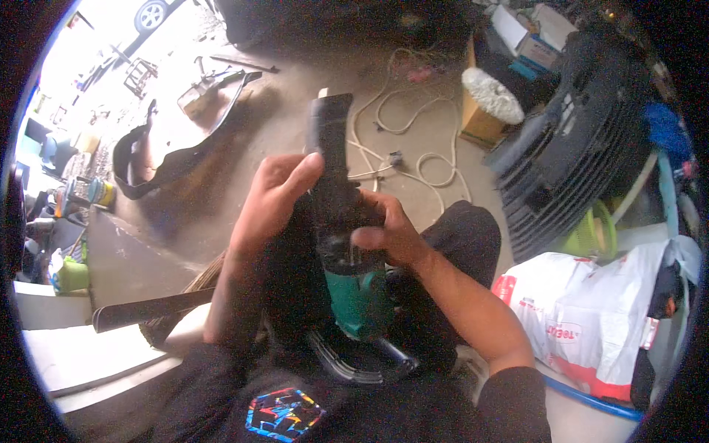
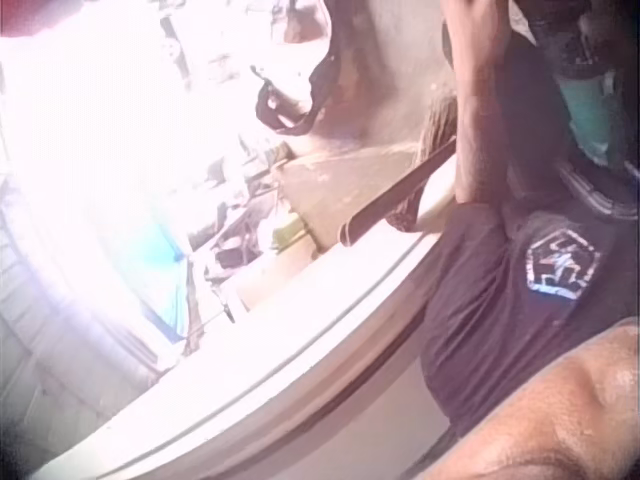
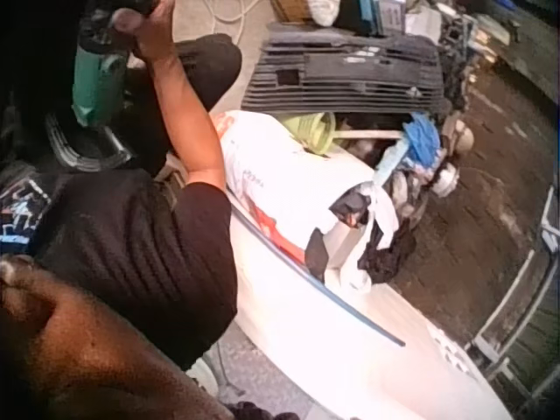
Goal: The person disassembles the handle of a reciprocating saw using a screwdriver. The person uses a screwdriver to unscrew several screws from the green casing of the tool, eventually prying the two halves of the handle apart to reveal the internal wiring.
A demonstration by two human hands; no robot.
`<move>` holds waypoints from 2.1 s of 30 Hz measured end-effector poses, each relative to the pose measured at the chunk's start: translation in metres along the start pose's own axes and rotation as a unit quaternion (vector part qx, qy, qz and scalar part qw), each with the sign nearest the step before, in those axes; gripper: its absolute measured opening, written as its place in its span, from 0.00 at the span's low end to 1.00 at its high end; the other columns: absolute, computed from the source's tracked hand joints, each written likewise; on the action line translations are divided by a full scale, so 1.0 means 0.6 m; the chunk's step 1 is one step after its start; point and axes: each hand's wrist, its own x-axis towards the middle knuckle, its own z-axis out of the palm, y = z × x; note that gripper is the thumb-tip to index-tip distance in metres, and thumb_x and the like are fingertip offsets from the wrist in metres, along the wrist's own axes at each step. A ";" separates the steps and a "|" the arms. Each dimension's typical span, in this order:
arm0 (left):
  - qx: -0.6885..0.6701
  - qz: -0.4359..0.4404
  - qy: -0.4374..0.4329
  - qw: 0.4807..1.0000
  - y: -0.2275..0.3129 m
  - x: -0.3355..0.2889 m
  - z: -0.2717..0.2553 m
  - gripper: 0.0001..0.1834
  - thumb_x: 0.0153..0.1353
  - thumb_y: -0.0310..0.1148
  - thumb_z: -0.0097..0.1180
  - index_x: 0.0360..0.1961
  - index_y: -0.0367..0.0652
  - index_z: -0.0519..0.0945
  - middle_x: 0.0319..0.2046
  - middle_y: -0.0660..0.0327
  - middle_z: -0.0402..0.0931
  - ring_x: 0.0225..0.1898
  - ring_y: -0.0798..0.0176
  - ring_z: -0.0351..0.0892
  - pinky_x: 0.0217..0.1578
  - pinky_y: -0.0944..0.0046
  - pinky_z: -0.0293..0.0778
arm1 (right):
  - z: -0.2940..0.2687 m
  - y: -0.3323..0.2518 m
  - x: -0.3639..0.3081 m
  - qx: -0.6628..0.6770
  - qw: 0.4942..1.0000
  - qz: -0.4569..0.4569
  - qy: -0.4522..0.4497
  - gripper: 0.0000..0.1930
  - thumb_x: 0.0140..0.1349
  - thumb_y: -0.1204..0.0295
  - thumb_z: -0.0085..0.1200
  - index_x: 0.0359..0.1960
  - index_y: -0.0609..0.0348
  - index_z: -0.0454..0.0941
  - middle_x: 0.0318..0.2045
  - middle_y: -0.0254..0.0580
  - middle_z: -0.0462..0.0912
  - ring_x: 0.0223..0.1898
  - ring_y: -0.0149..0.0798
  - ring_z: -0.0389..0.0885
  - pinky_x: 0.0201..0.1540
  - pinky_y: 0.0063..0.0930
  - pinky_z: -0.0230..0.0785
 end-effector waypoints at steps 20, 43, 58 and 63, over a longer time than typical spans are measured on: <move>-0.586 -0.193 -0.127 0.776 0.055 0.093 0.088 0.48 0.54 0.82 0.36 0.20 0.39 0.74 0.19 0.57 0.66 0.21 0.57 0.68 0.24 0.60 0.70 | 0.002 -0.015 -0.039 0.142 0.988 -0.041 -0.038 0.37 0.61 0.48 0.59 0.58 0.70 0.68 0.49 0.53 0.80 0.50 0.45 0.82 0.55 0.40 0.75; -0.592 -0.008 -0.221 0.775 -0.009 0.081 -0.006 0.37 0.61 0.73 0.42 0.26 0.44 0.65 0.19 0.66 0.60 0.21 0.68 0.58 0.22 0.67 0.60 | 0.005 -0.019 0.032 0.130 0.986 0.052 -0.089 0.29 0.53 0.89 0.55 0.61 0.72 0.68 0.54 0.51 0.79 0.56 0.40 0.79 0.62 0.36 0.70; -0.587 0.011 -0.249 0.770 -0.018 0.078 -0.018 0.31 0.67 0.65 0.41 0.28 0.45 0.66 0.20 0.64 0.63 0.23 0.65 0.63 0.24 0.66 0.63 | 0.013 -0.011 0.043 0.157 0.982 0.072 -0.079 0.29 0.53 0.90 0.54 0.60 0.72 0.69 0.53 0.52 0.80 0.56 0.40 0.79 0.62 0.36 0.69; -0.601 0.005 -0.240 0.763 -0.015 0.073 -0.019 0.30 0.68 0.63 0.42 0.27 0.45 0.66 0.20 0.63 0.63 0.23 0.65 0.63 0.25 0.66 0.64 | 0.015 -0.013 0.046 0.148 0.982 0.070 -0.097 0.29 0.53 0.90 0.55 0.60 0.72 0.69 0.53 0.52 0.80 0.56 0.40 0.79 0.62 0.36 0.69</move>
